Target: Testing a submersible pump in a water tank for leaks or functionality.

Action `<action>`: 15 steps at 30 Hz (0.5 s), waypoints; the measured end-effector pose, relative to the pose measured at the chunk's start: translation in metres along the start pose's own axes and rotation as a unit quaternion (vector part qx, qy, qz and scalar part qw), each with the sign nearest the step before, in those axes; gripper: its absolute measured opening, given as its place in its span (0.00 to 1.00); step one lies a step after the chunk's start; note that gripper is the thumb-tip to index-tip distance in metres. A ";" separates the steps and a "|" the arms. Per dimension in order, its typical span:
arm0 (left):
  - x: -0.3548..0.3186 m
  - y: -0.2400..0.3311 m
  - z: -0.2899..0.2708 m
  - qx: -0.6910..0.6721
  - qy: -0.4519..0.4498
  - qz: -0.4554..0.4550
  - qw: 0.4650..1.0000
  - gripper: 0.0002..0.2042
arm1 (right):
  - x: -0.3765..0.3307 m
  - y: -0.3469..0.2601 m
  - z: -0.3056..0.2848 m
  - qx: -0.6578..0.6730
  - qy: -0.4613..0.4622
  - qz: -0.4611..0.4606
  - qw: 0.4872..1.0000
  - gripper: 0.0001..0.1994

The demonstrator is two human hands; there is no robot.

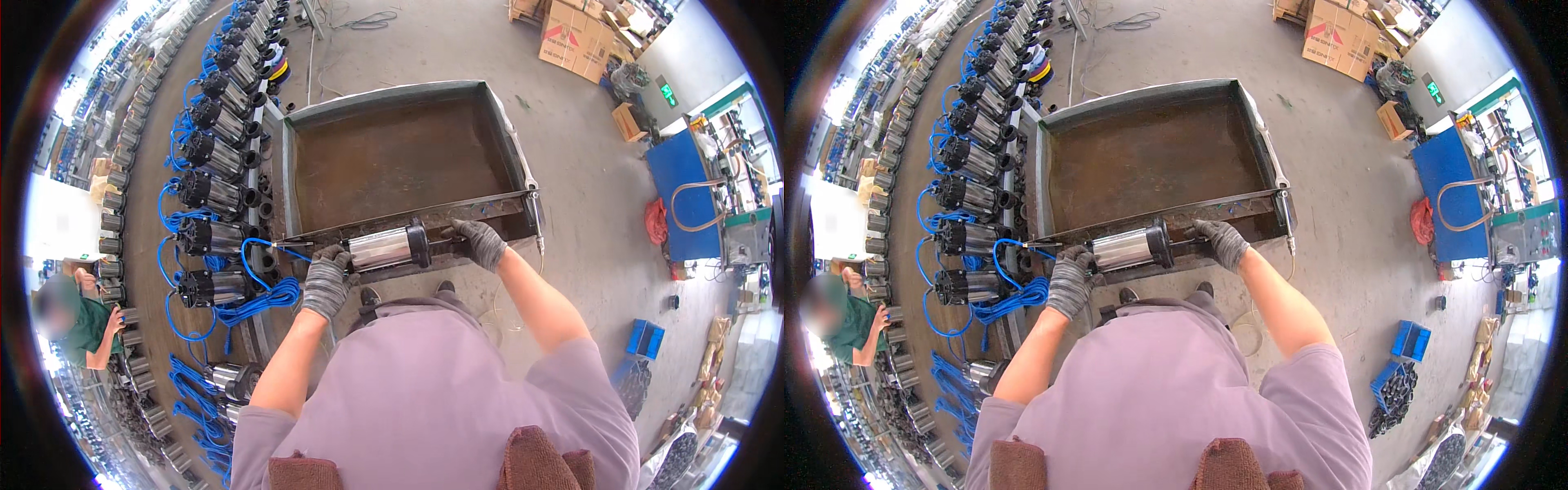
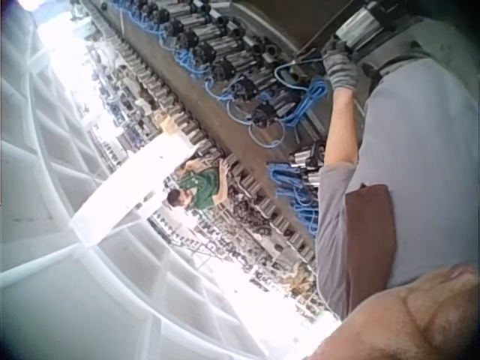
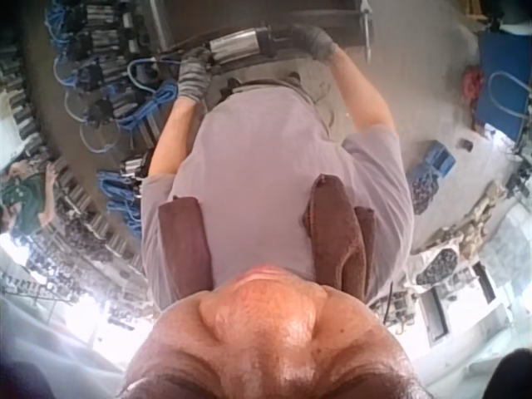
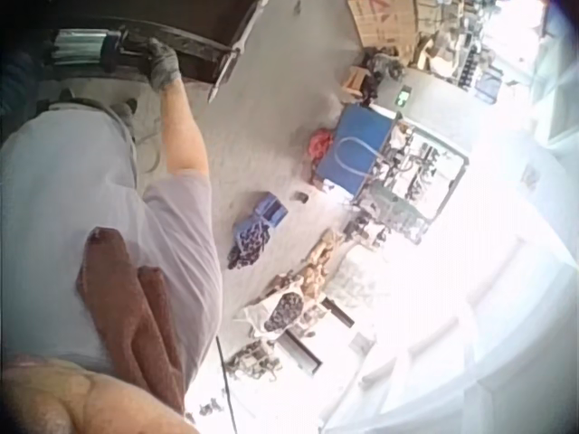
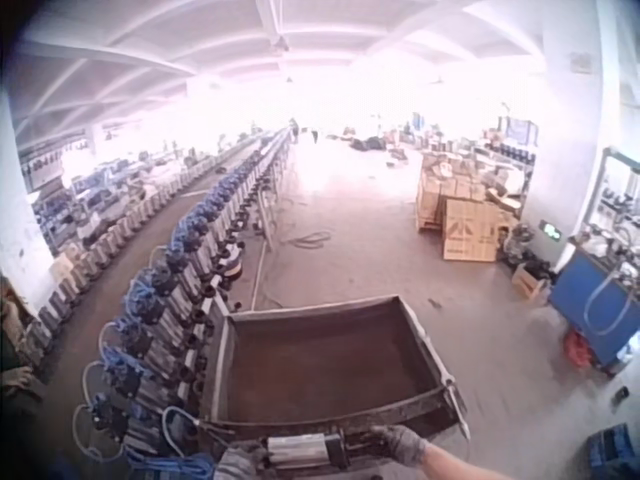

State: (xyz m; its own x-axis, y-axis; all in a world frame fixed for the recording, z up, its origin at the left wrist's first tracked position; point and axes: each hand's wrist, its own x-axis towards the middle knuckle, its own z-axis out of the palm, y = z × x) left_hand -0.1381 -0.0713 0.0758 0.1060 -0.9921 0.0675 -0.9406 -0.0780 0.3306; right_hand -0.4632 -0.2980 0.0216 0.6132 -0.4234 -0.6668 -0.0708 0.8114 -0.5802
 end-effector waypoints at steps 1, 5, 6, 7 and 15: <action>0.000 0.001 -0.001 0.005 -0.007 -0.005 1.000 0.26 | 0.001 0.001 -0.002 0.000 0.000 -0.001 1.000 0.25; 0.002 0.004 -0.005 0.015 -0.027 -0.021 0.999 0.25 | -0.001 0.002 0.000 -0.255 -0.070 -0.137 0.955 0.24; 0.004 0.005 -0.005 0.009 0.000 -0.005 1.000 0.25 | -0.001 0.001 0.004 -0.362 -0.083 -0.192 0.908 0.22; 0.004 0.005 -0.003 -0.008 -0.001 -0.004 1.000 0.26 | -0.002 -0.001 0.007 -0.477 -0.052 -0.217 0.850 0.21; -0.093 -0.047 0.032 -0.243 0.227 -0.349 0.876 0.17 | -0.012 -0.017 0.042 -0.722 -0.016 -0.121 0.681 0.16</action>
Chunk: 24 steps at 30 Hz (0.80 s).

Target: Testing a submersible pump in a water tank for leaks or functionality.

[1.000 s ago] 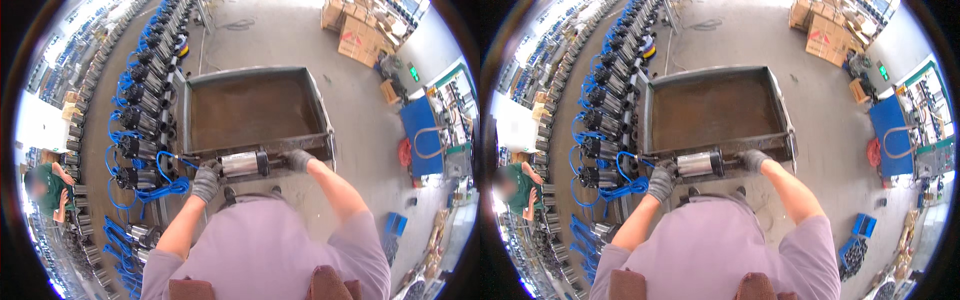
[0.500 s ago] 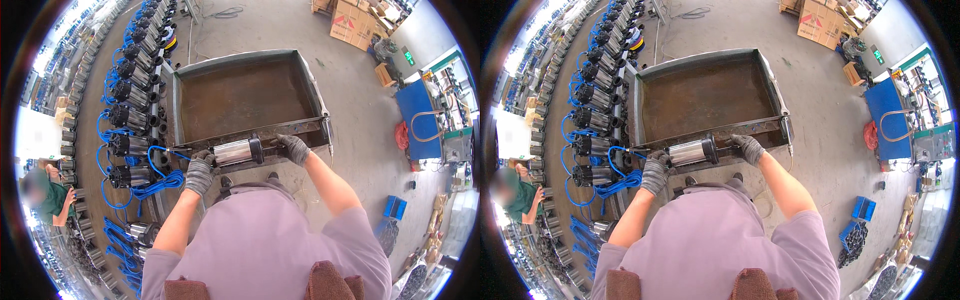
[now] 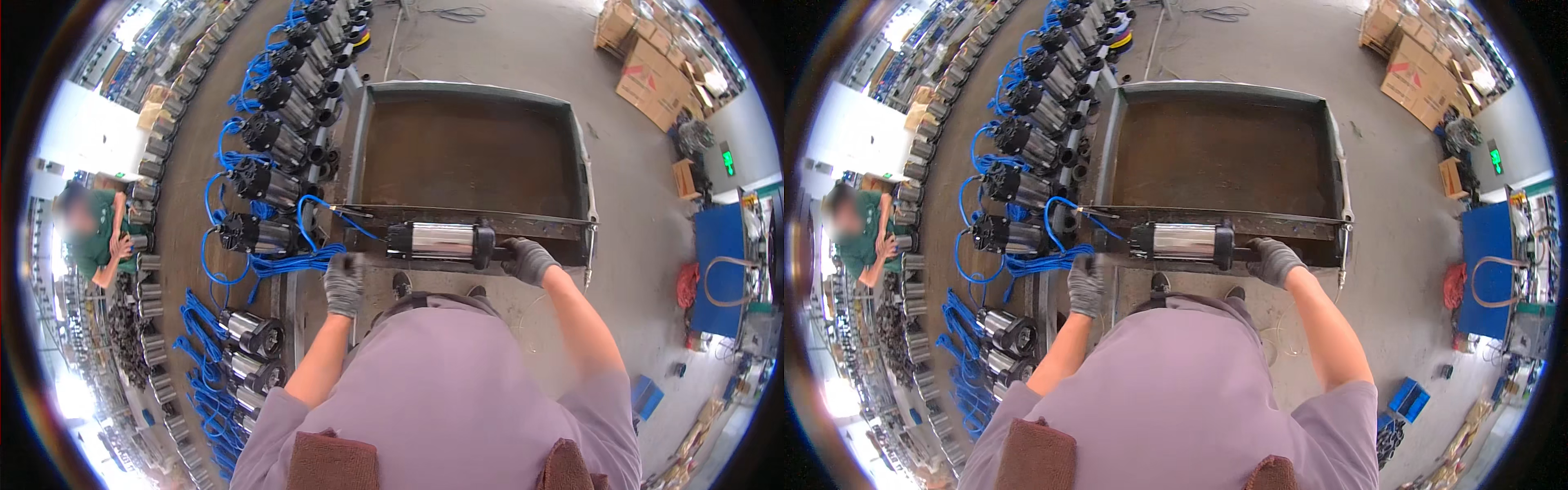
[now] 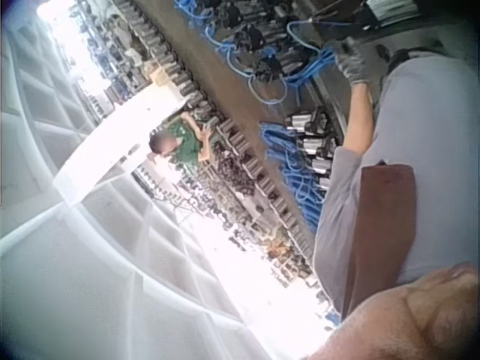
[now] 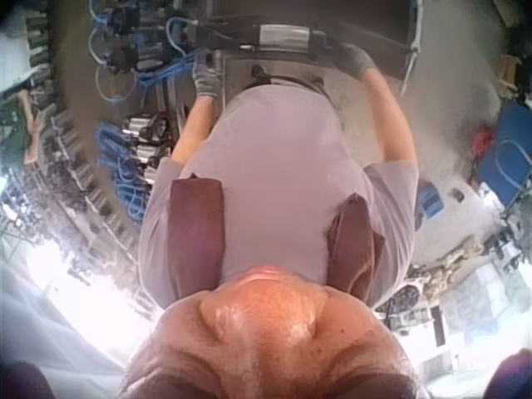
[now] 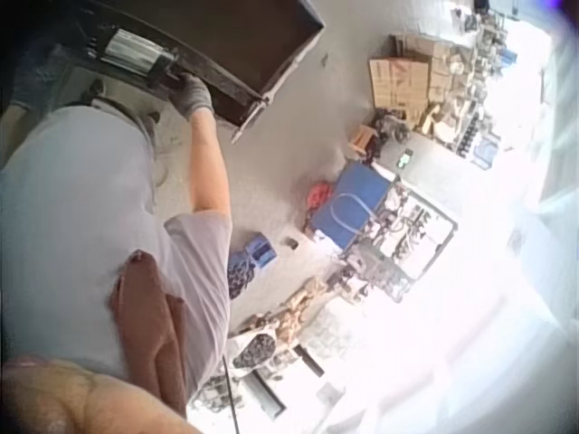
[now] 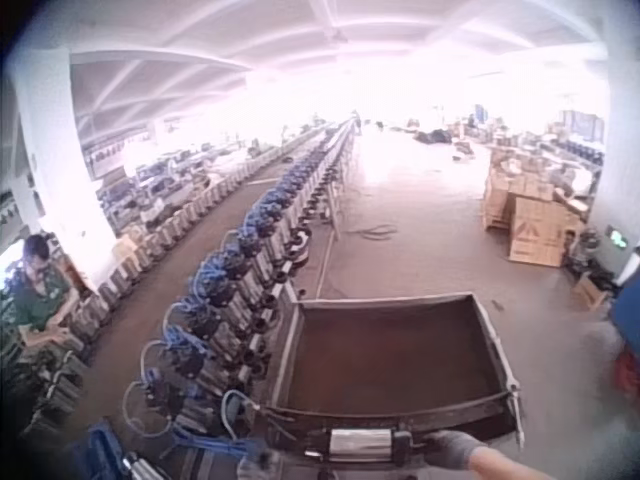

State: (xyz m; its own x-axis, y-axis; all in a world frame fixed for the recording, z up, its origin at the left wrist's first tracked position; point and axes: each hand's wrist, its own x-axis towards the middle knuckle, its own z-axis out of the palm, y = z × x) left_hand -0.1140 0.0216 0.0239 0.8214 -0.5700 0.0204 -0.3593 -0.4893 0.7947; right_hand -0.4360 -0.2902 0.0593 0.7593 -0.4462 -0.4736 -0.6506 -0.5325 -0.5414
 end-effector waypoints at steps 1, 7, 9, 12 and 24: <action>-0.003 -0.026 -0.015 -0.021 -0.028 -0.171 0.985 0.20 | 0.001 0.000 0.001 0.017 0.011 -0.025 0.999 0.16; 0.017 -0.139 -0.052 -0.330 0.077 -0.482 0.808 0.29 | 0.019 0.012 -0.003 -0.024 -0.049 -0.036 0.998 0.16; 0.038 -0.151 -0.057 -0.394 0.110 -0.494 0.767 0.31 | 0.027 0.011 -0.005 -0.016 -0.049 -0.031 0.998 0.16; 0.066 -0.156 -0.058 -0.505 0.044 -0.477 0.718 0.30 | 0.040 0.007 0.001 0.574 -0.101 0.174 0.793 0.15; 0.066 -0.119 -0.085 -0.730 -0.120 -0.405 0.537 0.20 | 0.106 0.107 0.067 0.249 -0.147 -0.009 0.957 0.11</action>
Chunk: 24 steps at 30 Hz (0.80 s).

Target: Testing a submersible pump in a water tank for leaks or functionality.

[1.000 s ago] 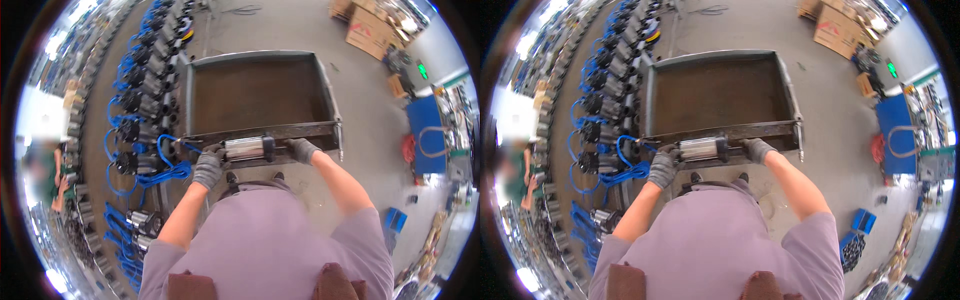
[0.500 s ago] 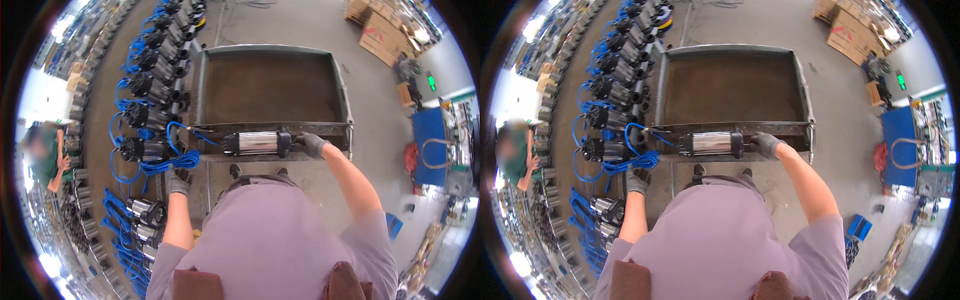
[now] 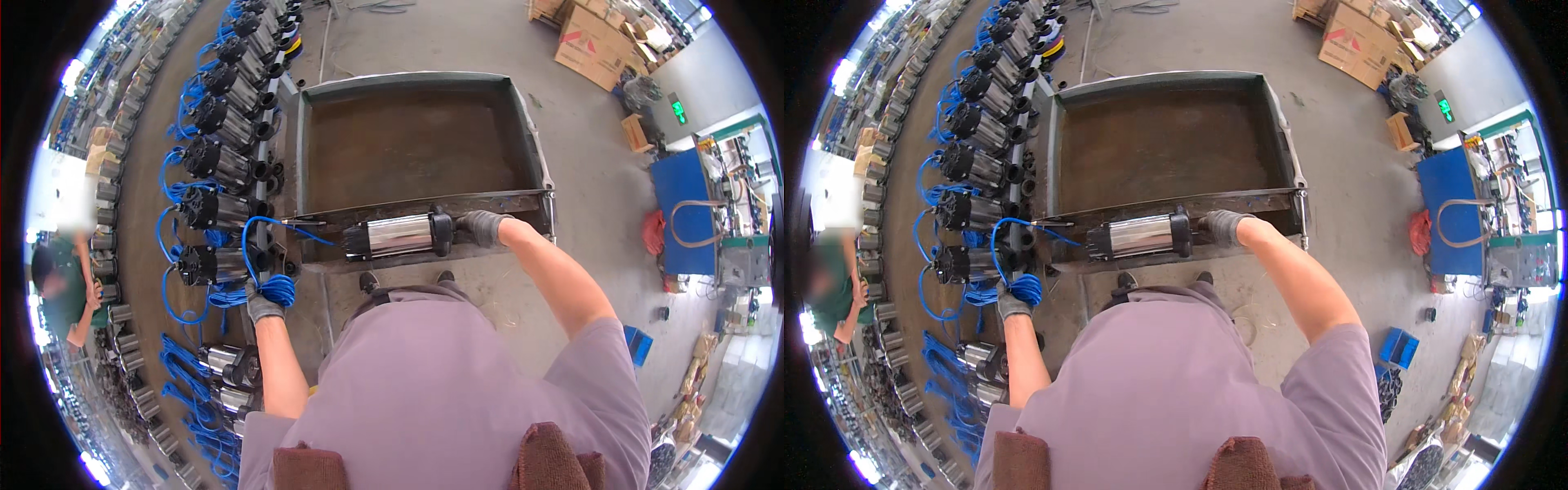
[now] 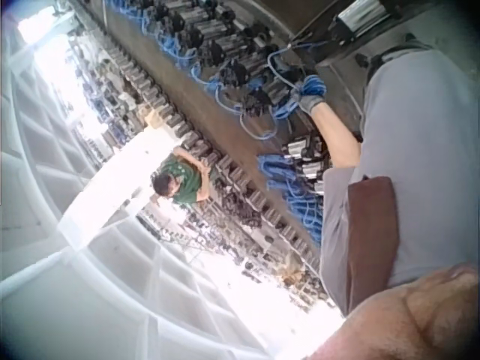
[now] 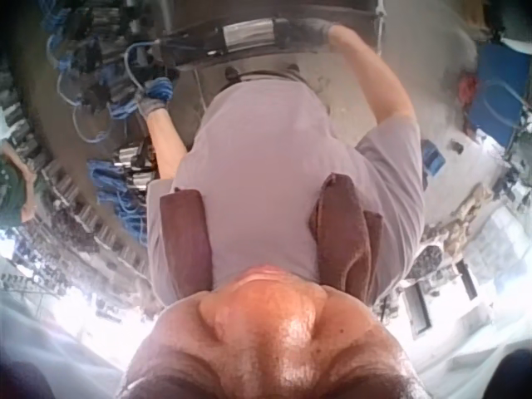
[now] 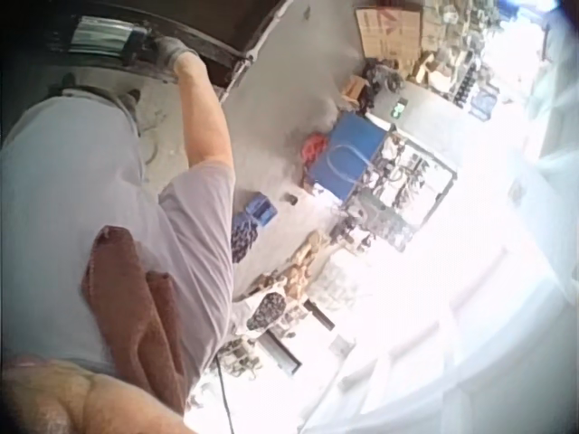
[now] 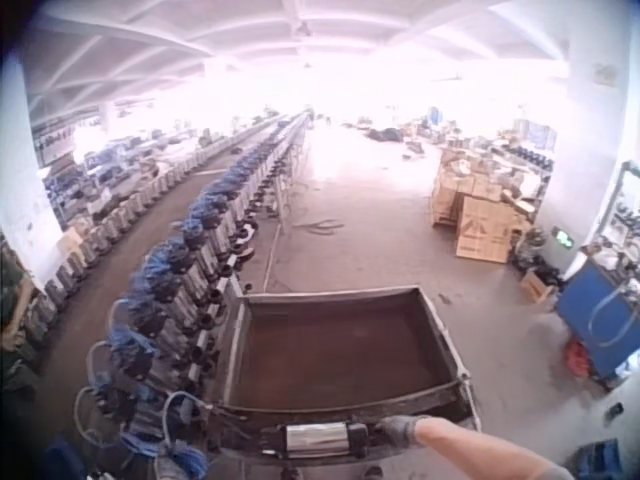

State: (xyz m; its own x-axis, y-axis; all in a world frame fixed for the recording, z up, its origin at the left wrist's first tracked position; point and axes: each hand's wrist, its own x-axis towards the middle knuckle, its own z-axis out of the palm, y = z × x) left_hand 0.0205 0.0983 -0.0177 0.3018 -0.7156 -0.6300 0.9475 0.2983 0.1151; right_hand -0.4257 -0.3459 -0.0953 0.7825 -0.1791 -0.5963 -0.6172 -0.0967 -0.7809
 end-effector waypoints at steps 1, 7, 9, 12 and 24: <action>-0.008 -0.008 0.009 0.051 0.113 0.166 0.978 0.17 | -0.005 -0.010 -0.001 0.096 0.011 0.043 0.994 0.11; -0.109 -0.038 0.068 0.127 0.235 0.445 0.855 0.11 | -0.043 -0.115 0.020 0.443 0.113 0.185 0.870 0.17; -0.140 -0.049 0.091 0.198 0.207 0.533 0.796 0.11 | -0.051 -0.119 0.017 0.487 0.076 0.190 0.849 0.15; -0.167 -0.058 0.134 0.281 0.188 0.635 0.694 0.14 | -0.053 -0.093 0.002 0.030 0.002 0.074 0.997 0.14; -0.232 -0.046 0.237 0.298 -0.099 0.580 0.751 0.14 | -0.058 -0.092 0.004 -0.292 0.089 -0.023 0.952 0.17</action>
State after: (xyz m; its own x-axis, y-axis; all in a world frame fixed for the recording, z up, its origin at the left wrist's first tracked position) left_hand -0.0682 0.1015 0.3052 0.9149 -0.2904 0.2804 -0.1047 0.5001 0.8596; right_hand -0.4140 -0.3225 0.0110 0.8155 -0.3193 -0.4828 -0.5639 -0.6266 -0.5380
